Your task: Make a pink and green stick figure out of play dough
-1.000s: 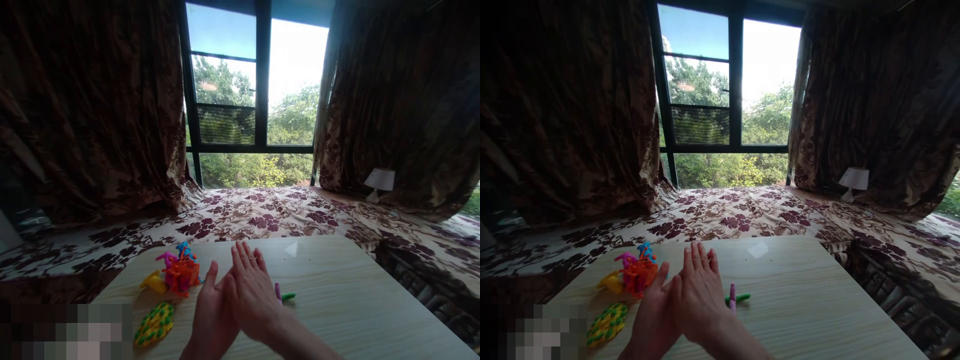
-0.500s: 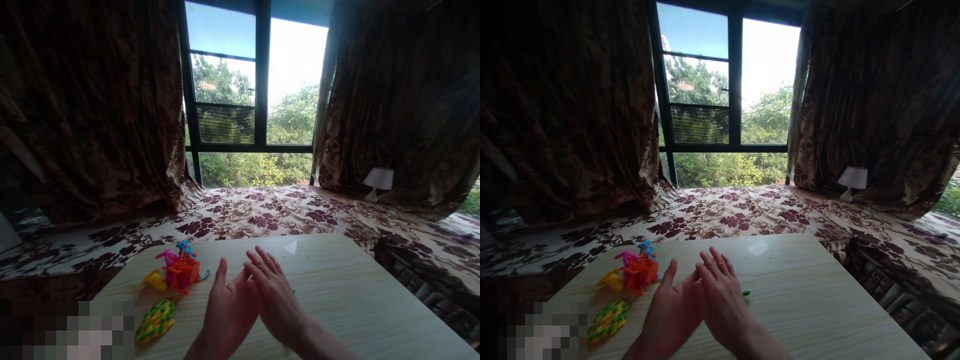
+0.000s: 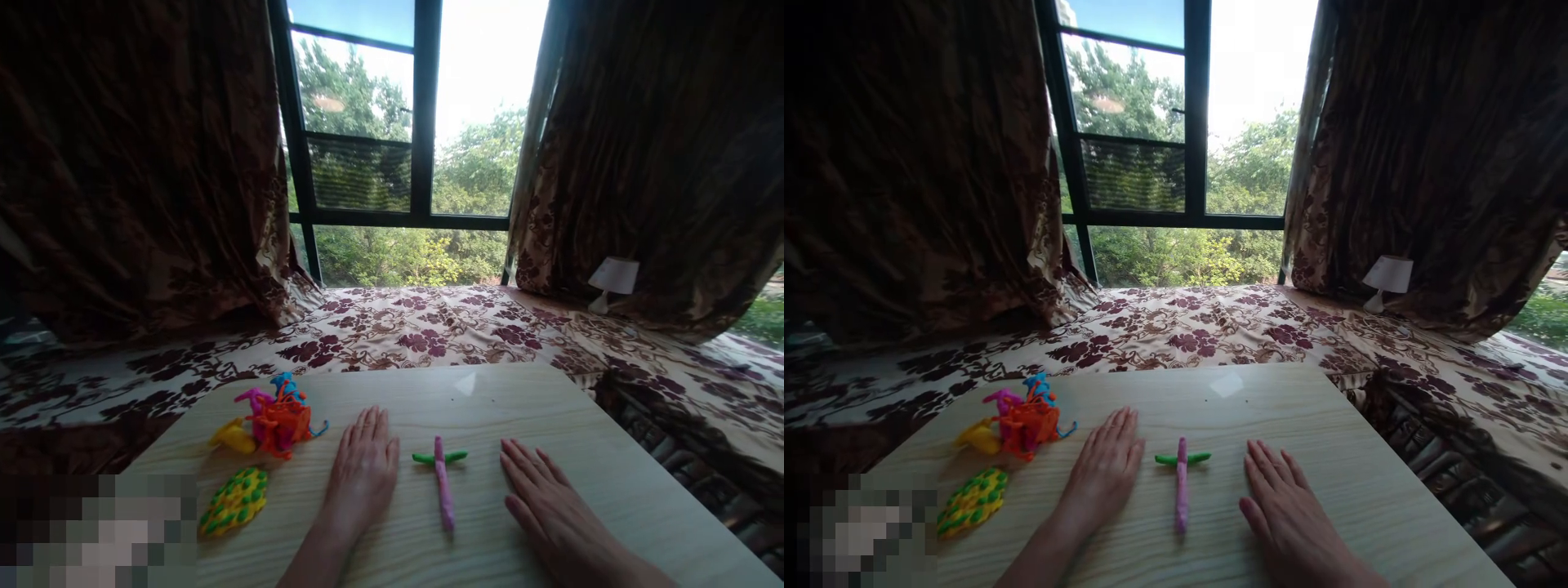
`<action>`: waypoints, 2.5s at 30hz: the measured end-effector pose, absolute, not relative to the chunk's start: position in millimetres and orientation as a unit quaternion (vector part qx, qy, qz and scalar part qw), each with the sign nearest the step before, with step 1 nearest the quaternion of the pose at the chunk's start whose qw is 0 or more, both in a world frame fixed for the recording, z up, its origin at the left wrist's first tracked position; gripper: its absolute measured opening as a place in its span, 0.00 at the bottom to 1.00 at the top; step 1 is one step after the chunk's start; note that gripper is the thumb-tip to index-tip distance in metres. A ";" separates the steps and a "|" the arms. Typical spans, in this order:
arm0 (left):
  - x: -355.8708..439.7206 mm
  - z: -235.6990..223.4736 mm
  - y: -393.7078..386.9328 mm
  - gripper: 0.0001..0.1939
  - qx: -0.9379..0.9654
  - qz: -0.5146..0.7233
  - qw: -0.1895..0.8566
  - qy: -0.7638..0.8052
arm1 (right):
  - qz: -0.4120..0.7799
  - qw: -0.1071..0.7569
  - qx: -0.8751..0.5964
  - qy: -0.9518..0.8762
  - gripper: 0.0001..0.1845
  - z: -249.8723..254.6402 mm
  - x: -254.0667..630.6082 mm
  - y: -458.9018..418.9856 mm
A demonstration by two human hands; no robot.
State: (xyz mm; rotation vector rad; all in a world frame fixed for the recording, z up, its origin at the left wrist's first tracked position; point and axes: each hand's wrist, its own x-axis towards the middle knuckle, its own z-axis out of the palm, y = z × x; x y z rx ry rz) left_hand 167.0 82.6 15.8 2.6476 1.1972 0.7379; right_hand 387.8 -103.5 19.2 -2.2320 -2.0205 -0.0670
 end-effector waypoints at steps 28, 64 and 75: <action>169.4 11.8 85.5 0.28 0.883 0.162 -0.030 0.439 | -0.130 0.037 -0.727 -0.674 0.26 -27.0 394.5 -127.2; 168.3 16.0 84.5 0.29 0.887 0.160 -0.021 0.432 | -0.113 0.037 -0.756 -0.643 0.27 -13.2 389.8 -103.6; 169.5 13.9 83.4 0.27 0.882 0.139 -0.052 0.447 | -0.278 0.052 -0.678 -0.679 0.27 -34.0 403.6 -134.7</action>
